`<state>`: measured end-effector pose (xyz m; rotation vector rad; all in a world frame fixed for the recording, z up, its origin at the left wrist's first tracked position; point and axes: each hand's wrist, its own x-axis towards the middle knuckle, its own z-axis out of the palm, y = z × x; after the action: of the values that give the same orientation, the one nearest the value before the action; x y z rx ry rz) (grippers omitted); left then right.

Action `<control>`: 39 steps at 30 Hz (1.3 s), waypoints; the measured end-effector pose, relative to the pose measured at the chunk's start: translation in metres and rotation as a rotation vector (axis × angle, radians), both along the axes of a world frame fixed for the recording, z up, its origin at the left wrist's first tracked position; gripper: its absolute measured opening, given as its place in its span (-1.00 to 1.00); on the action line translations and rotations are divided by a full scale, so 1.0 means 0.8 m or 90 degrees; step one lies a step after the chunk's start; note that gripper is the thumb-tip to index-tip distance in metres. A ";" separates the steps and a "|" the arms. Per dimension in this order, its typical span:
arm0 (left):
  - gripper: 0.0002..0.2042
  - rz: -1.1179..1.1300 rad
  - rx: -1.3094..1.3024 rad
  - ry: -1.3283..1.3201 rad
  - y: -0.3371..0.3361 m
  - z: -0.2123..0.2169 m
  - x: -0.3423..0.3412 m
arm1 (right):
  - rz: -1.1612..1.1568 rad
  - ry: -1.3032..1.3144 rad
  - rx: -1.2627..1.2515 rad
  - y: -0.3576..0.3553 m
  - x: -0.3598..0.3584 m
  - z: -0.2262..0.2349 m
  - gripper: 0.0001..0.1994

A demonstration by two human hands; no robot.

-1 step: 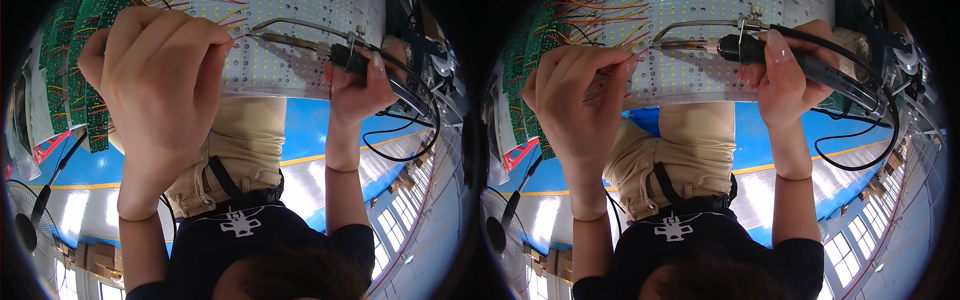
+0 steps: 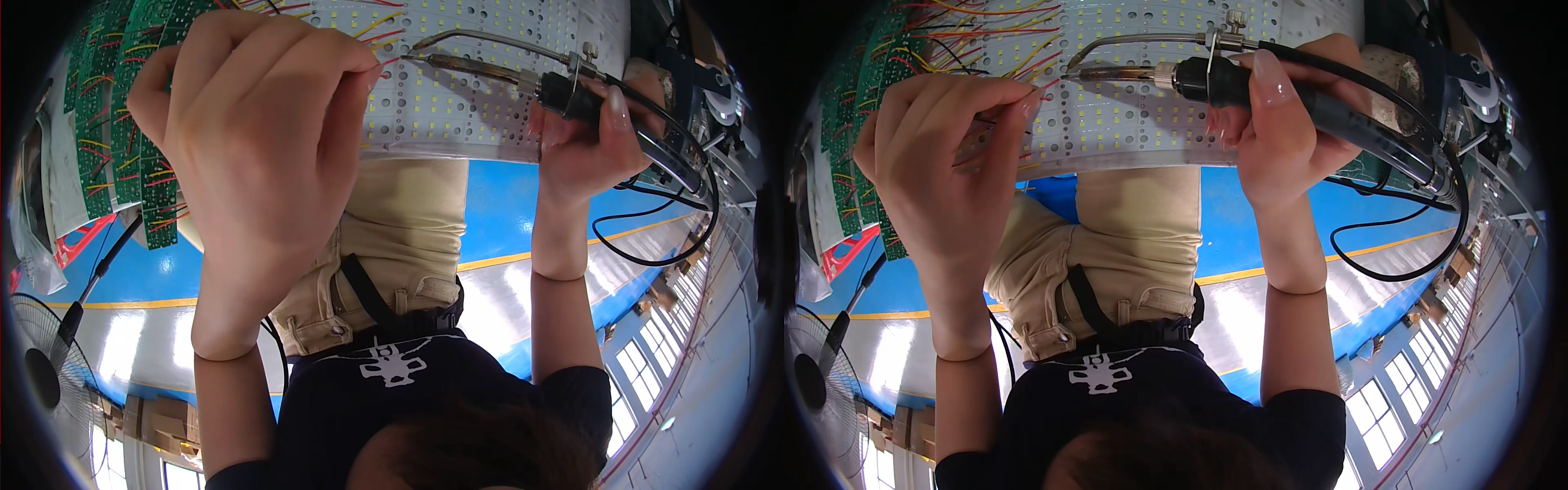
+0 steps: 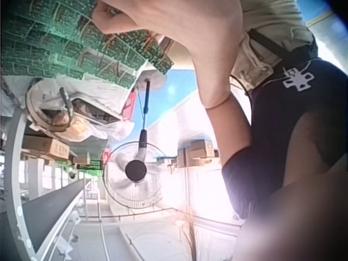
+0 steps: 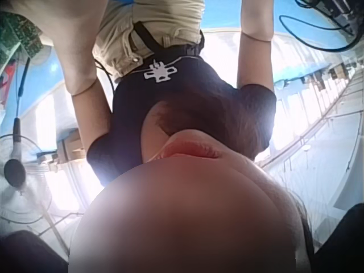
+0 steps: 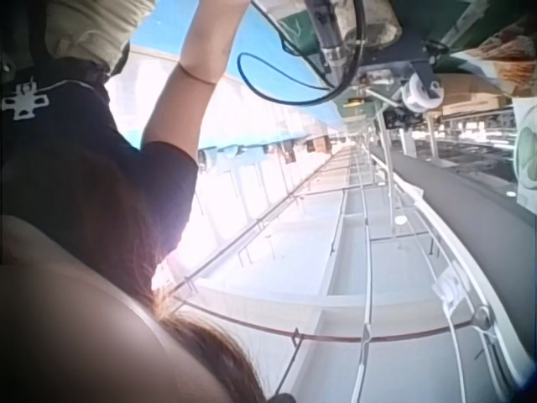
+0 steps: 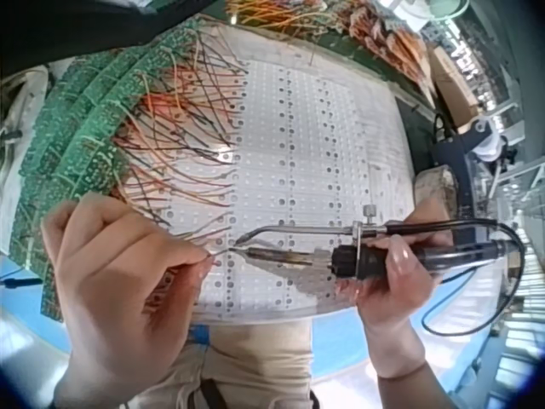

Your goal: The person solders electrical wires onto an LED board using a soldering iron.

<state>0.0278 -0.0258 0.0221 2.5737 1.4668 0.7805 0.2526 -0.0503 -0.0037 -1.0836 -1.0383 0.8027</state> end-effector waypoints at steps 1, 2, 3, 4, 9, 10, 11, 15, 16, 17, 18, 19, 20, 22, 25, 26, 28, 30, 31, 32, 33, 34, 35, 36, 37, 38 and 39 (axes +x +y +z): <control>-0.90 0.004 -0.007 0.002 0.000 0.001 0.001 | -0.004 -0.004 0.004 0.000 0.000 -0.001 -0.87; -0.90 0.008 -0.014 0.004 0.000 0.002 0.001 | -0.008 -0.008 0.008 0.000 0.000 -0.002 -0.87; -0.90 0.007 -0.014 0.003 0.000 0.002 0.002 | -0.012 -0.012 0.012 0.000 0.000 -0.002 -0.88; -0.90 0.007 -0.015 0.000 0.001 0.002 0.002 | -0.016 -0.017 0.016 -0.001 0.000 -0.002 -0.88; -0.90 0.016 -0.026 0.007 0.000 0.003 0.003 | -0.037 -0.039 0.038 -0.001 -0.001 -0.005 -0.89; -0.90 0.012 -0.017 0.003 0.000 0.002 0.003 | -0.041 -0.043 0.042 -0.001 -0.001 -0.005 -0.89; -0.90 0.008 -0.008 -0.001 0.001 0.001 0.002 | -0.046 -0.048 0.047 -0.001 -0.002 -0.005 -0.89; -0.91 0.011 -0.005 -0.004 0.000 0.000 0.002 | -0.062 -0.065 0.064 -0.002 -0.003 -0.007 -0.90; -0.91 0.010 -0.007 0.001 0.000 0.000 0.002 | -0.067 -0.070 0.069 -0.002 -0.003 -0.008 -0.90; -0.91 0.009 -0.010 0.006 0.000 0.001 0.002 | -0.071 -0.074 0.073 -0.002 -0.004 -0.008 -0.90; -0.91 0.009 -0.010 0.006 0.000 0.001 0.002 | -0.075 -0.078 0.078 -0.002 -0.004 -0.008 -0.90; -0.91 0.010 -0.013 0.009 0.000 0.002 0.001 | -0.075 -0.078 0.078 -0.001 -0.005 -0.008 -0.90; -0.91 0.010 -0.016 0.011 0.000 0.002 0.001 | -0.070 -0.094 0.084 -0.001 -0.006 -0.007 -0.91; -0.91 0.008 -0.011 0.004 0.000 0.001 0.001 | -0.065 -0.111 0.089 -0.001 -0.007 -0.007 -0.92; -0.91 0.005 -0.008 -0.003 0.001 0.001 0.001 | -0.066 -0.169 0.071 -0.005 -0.004 -0.006 -0.91; -0.91 0.005 -0.010 -0.003 0.001 0.001 0.001 | -0.066 -0.189 0.064 -0.007 -0.003 -0.006 -0.91; -0.91 0.019 -0.018 0.007 -0.002 0.005 0.008 | -0.066 -0.227 0.052 -0.010 0.000 -0.007 -0.90; -0.91 0.032 -0.025 0.017 -0.002 0.004 0.008 | -0.065 -0.266 0.040 -0.013 0.004 -0.007 -0.88; -0.91 0.015 -0.013 0.000 0.000 0.001 0.003 | -0.066 -0.285 0.034 -0.014 0.006 -0.006 -0.87; -0.91 -0.003 -0.002 -0.017 0.001 -0.001 0.001 | -0.067 -0.303 0.029 -0.016 0.008 -0.006 -0.86; -0.91 -0.002 -0.002 -0.016 0.001 0.000 0.001 | -0.066 -0.322 0.023 -0.017 0.009 -0.006 -0.85; -0.91 0.003 -0.008 -0.010 0.001 0.001 0.001 | -0.066 -0.341 0.017 -0.017 0.010 -0.006 -0.84; -0.91 0.008 -0.014 -0.005 0.001 0.002 0.001 | -0.066 -0.360 0.011 -0.018 0.010 -0.006 -0.83; -0.91 0.008 -0.014 -0.005 0.001 0.001 0.001 | -0.067 -0.380 0.005 -0.018 0.011 -0.006 -0.82; -0.91 0.004 -0.006 -0.009 0.001 0.000 0.001 | -0.067 -0.380 0.005 -0.016 0.011 -0.007 -0.82; -0.91 0.001 0.002 -0.013 0.002 -0.001 0.001 | -0.040 -0.283 -0.007 -0.013 0.011 -0.007 -0.78; -0.91 0.001 0.002 -0.013 0.001 -0.002 0.001 | -0.012 -0.186 -0.018 -0.011 0.010 -0.007 -0.74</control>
<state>0.0283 -0.0247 0.0205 2.5596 1.4627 0.8069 0.2609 -0.0590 -0.0095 -1.2577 -1.2615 0.6572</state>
